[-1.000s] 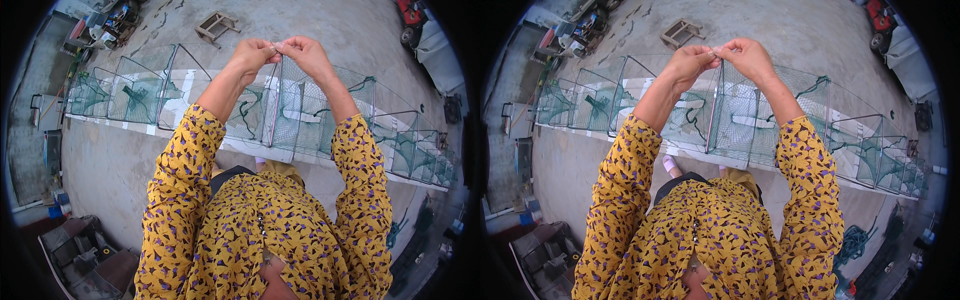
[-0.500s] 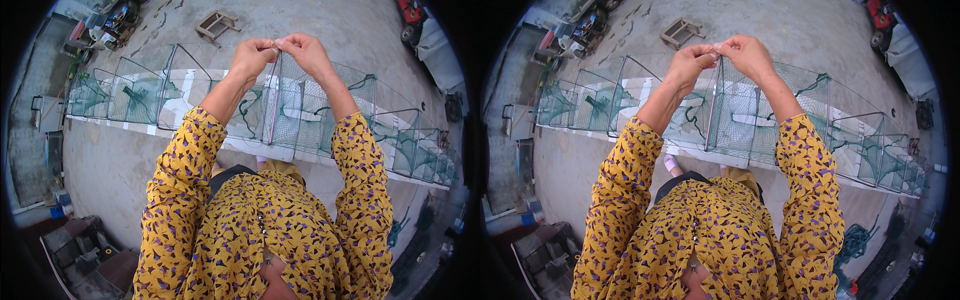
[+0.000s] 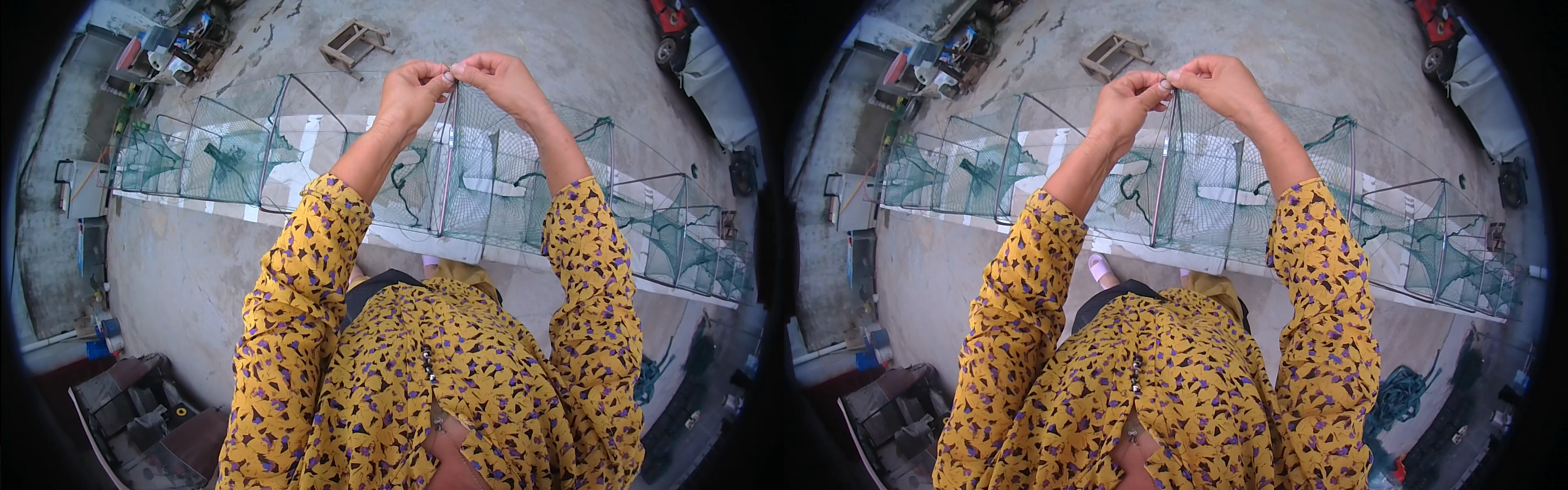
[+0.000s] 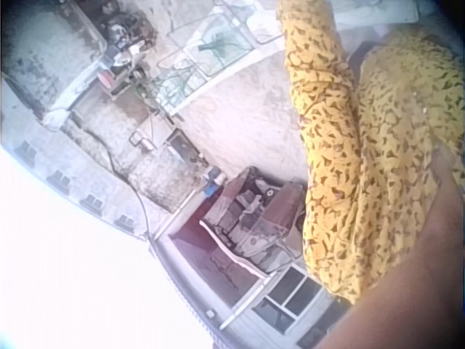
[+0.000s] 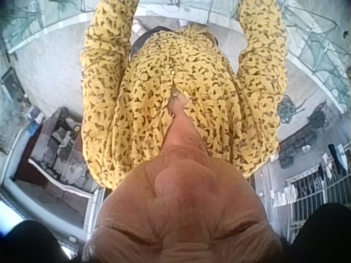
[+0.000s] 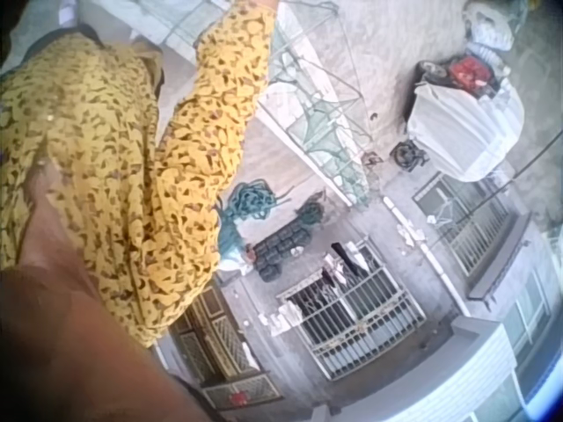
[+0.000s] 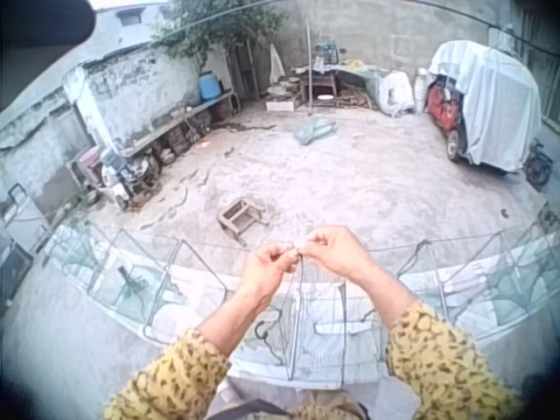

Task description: The person uses a thin wire to repair a large mesh fishing net structure supported by a metal frame, threading and twisting the wire around the net edges and frame bars to secure the mesh.

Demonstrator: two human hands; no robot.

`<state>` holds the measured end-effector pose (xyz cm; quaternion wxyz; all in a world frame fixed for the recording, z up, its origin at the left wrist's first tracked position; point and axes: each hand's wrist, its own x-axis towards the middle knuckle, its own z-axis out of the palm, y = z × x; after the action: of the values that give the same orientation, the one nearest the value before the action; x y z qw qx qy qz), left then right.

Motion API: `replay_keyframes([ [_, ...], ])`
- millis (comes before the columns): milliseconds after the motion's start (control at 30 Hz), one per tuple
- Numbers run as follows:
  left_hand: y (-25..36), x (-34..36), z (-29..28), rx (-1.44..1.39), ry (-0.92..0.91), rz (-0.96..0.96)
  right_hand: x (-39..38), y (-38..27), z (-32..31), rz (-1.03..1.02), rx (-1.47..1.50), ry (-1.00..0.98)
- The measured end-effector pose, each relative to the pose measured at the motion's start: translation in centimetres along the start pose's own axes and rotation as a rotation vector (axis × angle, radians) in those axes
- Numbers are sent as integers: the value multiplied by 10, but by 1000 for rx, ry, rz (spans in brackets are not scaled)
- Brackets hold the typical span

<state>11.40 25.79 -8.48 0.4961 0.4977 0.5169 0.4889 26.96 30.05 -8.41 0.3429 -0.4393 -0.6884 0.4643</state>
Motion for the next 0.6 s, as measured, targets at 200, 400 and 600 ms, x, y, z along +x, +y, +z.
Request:
replay_keyframes([
  [200, -1, 0, -4, 91, 29, 23, -8, -25, -23, 35, -167, -162],
  [400, -1, 3, -5, 102, 56, 66, -21, -59, -33, 98, -6, -20],
  [600, 11, 5, 0, 137, 28, 22, -10, -43, -38, 86, 459, -27],
])
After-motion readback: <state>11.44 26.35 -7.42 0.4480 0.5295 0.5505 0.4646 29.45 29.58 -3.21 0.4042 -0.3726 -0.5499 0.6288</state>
